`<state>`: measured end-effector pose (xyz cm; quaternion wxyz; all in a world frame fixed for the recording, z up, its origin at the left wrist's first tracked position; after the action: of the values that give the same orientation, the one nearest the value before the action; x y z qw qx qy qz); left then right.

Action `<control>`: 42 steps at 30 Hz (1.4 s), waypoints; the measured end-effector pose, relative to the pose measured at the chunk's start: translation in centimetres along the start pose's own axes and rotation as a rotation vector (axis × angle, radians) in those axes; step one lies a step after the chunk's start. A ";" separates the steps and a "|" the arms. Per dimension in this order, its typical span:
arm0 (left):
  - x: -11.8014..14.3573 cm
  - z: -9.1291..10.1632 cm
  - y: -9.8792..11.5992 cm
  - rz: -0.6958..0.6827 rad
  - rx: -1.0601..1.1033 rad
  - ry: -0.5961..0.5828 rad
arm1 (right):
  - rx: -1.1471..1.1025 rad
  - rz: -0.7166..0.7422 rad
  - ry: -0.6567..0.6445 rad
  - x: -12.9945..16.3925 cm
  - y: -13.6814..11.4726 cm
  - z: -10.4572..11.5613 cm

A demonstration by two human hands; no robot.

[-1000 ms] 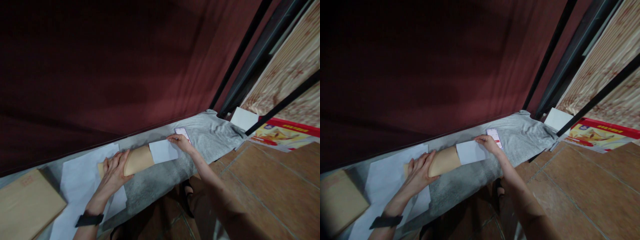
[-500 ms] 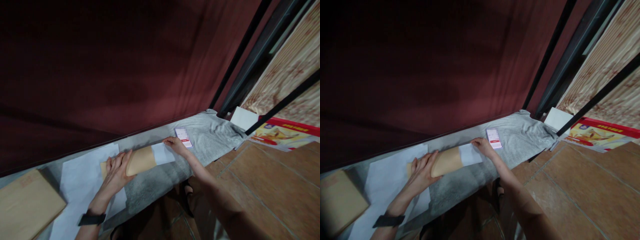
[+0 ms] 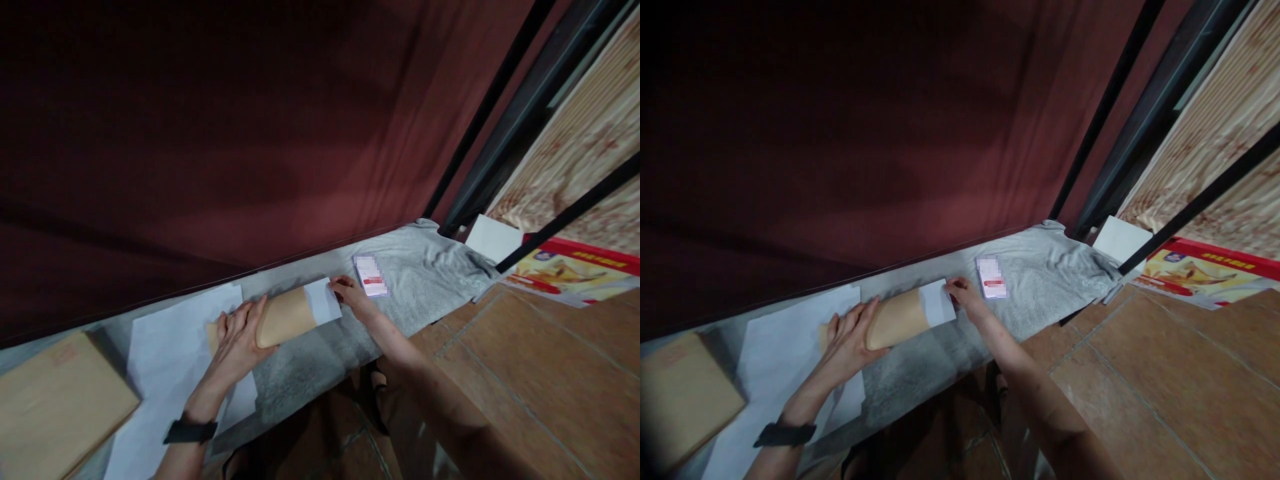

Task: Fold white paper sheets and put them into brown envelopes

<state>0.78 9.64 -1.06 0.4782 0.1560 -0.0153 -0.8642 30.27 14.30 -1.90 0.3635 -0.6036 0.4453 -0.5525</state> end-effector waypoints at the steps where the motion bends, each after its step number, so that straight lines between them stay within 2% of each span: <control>1: 0.0 0.1 -0.1 0.004 -0.004 0.004 | -0.015 -0.011 -0.077 0.3 -0.3 0.3; 3: 0.0 0.2 -0.2 0.002 -0.013 0.009 | 0.022 -0.037 -0.174 0.9 -0.6 0.7; 5: 0.0 0.2 0.0 -0.007 -0.018 0.008 | 0.071 -0.049 -0.214 1.1 -0.6 0.7; 15: -0.3 -0.5 1.0 0.001 0.022 -0.035 | 0.091 -0.105 -0.159 0.4 3.0 -3.5; 25: -0.1 -1.9 1.2 0.008 0.053 -0.077 | 0.114 -0.103 -0.111 0.2 3.1 -3.2; 31: -0.1 -1.9 1.9 -0.028 0.047 -0.057 | 0.169 -0.096 -0.157 0.5 4.3 -4.2; 42: -0.6 -1.3 2.8 -0.026 0.054 -0.025 | 0.245 -0.003 -0.079 -0.3 4.2 -3.7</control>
<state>3.76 8.79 -1.63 0.4622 0.1583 -0.0426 -0.8715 26.03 13.30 -5.47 0.4509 -0.5765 0.3589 -0.5792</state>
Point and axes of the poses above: each hand's wrist, its own x-axis away from the middle knuckle, its own z-axis out of the back of the hand, y = z × x, the point moved 4 cm from there along -x, towards the middle knuckle, and after that the axes turned 10 degrees about -z, right-handed, at the moved point
